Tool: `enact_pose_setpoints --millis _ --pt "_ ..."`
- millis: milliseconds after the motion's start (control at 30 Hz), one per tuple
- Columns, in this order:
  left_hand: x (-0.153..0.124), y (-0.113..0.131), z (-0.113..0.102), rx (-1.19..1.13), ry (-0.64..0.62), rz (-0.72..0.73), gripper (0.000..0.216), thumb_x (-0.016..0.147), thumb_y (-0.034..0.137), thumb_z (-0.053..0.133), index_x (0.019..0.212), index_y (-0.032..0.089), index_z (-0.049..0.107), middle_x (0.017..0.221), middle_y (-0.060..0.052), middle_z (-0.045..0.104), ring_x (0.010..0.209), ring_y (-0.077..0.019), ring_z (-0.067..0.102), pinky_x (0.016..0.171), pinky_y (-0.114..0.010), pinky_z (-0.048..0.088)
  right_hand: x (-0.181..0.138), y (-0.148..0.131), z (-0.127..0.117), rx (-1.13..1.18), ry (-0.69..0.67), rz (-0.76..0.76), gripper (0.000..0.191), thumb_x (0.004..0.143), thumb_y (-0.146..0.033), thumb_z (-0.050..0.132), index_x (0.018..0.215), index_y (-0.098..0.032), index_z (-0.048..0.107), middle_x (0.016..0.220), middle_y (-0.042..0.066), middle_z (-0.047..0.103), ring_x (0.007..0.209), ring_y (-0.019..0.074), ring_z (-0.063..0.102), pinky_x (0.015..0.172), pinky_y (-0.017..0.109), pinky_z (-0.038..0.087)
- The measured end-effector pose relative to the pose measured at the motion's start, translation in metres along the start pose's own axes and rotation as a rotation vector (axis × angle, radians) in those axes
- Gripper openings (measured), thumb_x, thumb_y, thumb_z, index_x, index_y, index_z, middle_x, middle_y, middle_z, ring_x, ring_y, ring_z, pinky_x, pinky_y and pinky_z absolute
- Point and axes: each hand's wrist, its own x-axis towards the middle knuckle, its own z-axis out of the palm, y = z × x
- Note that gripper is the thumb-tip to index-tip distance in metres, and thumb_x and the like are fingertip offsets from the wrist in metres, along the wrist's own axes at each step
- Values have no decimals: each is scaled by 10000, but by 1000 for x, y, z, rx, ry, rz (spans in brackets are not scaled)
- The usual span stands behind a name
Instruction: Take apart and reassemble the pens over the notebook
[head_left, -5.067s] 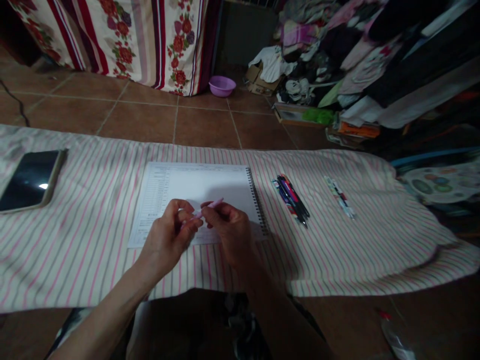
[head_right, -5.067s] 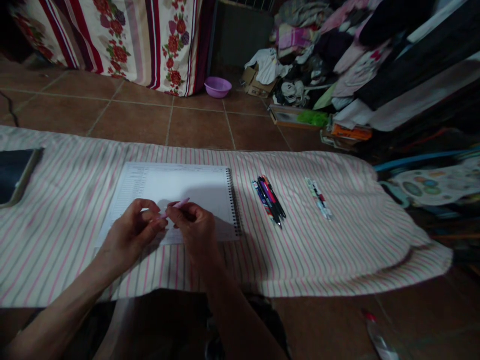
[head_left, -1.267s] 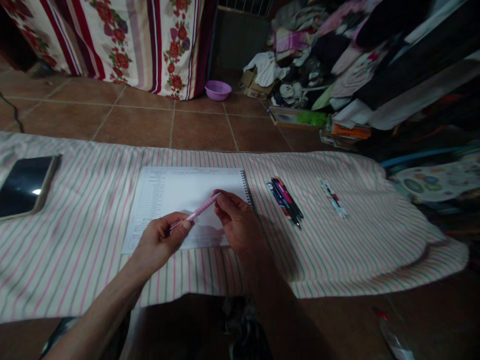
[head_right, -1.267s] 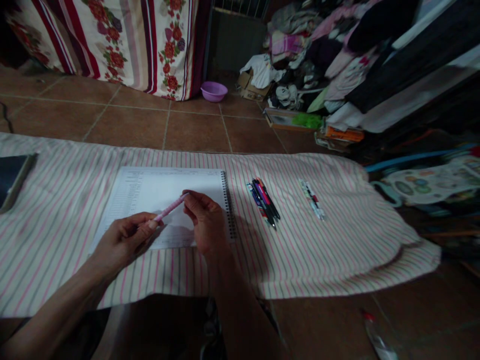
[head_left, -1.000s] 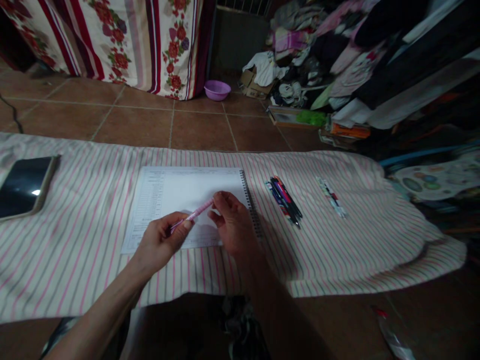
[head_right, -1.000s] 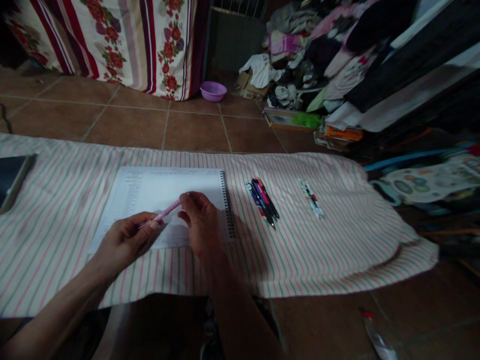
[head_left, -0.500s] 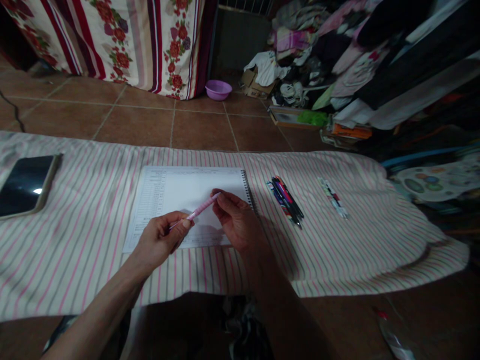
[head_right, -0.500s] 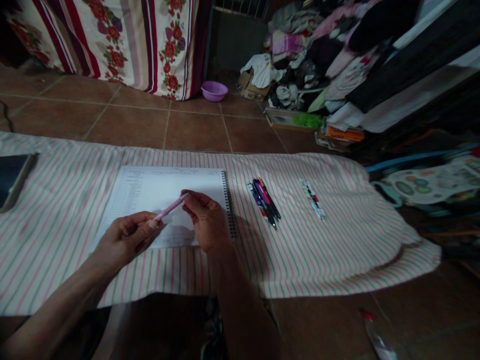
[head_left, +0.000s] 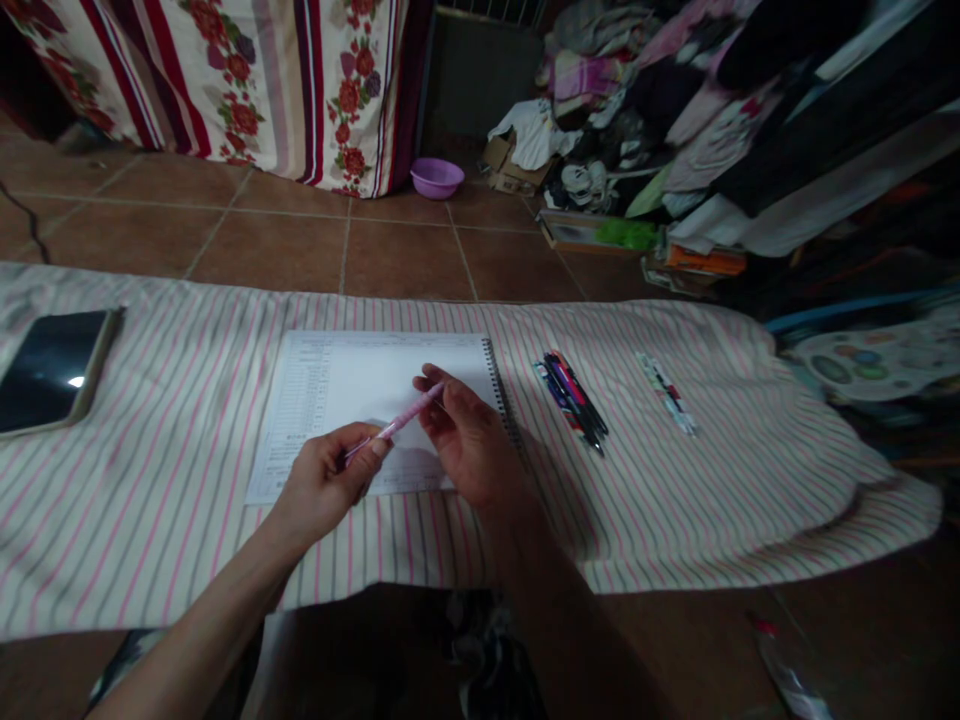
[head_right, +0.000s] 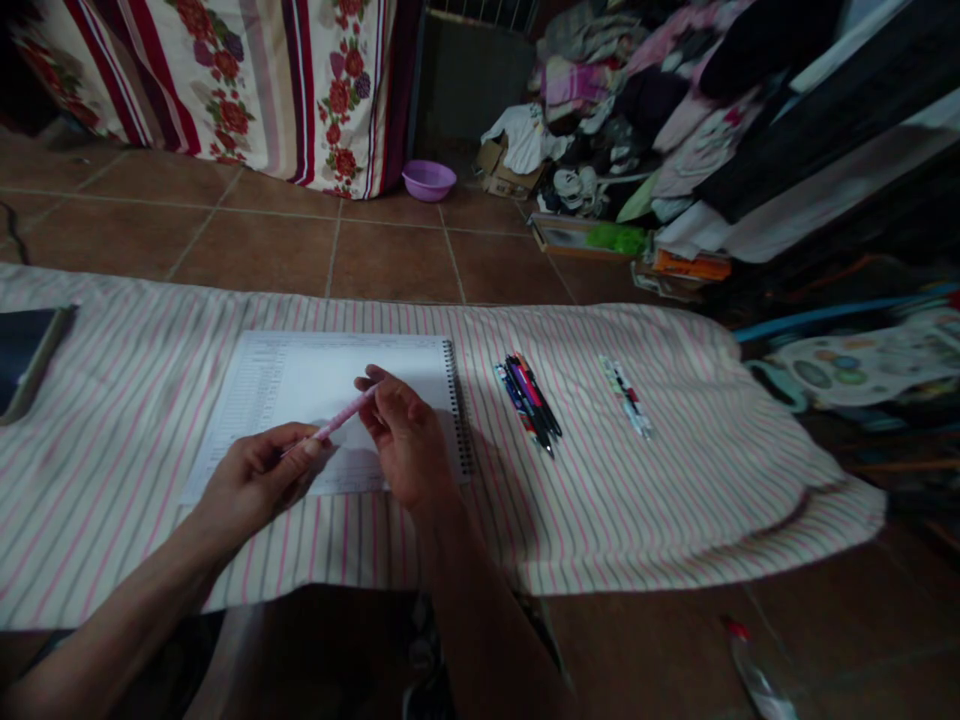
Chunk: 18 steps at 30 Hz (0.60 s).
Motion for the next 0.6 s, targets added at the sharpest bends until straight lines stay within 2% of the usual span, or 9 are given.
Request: enact_pose_setpoints --millis 67,167,467,600 --pt "0 4 0 -25 -4 14 334 807 482 605 840 150 618 488 70 359 418 -60 282 405 -205 201 0 -3 -1 31 -8 44 272 584 -382 796 811 -247 732 950 15 701 961 168 595 822 301 471" --pt "0 6 0 -29 -2 25 327 812 469 604 824 143 618 475 68 365 417 -58 287 405 -203 206 2 -5 -3 26 -4 62 233 549 -326 817 752 -238 745 919 3 719 892 153 603 833 307 481" --pt "-1 3 0 16 -15 10 353 821 496 585 858 145 616 493 71 340 427 -50 265 399 -194 181 7 -2 -4 -70 22 -64 144 562 -299 803 657 -226 723 738 -15 670 748 120 565 789 290 466" --pt "-2 1 2 46 -7 -3 375 821 518 577 896 152 610 503 72 343 424 -48 266 400 -193 164 9 4 -6 -82 61 -112 176 558 -311 819 617 -225 677 682 -39 619 707 110 530 766 280 456"
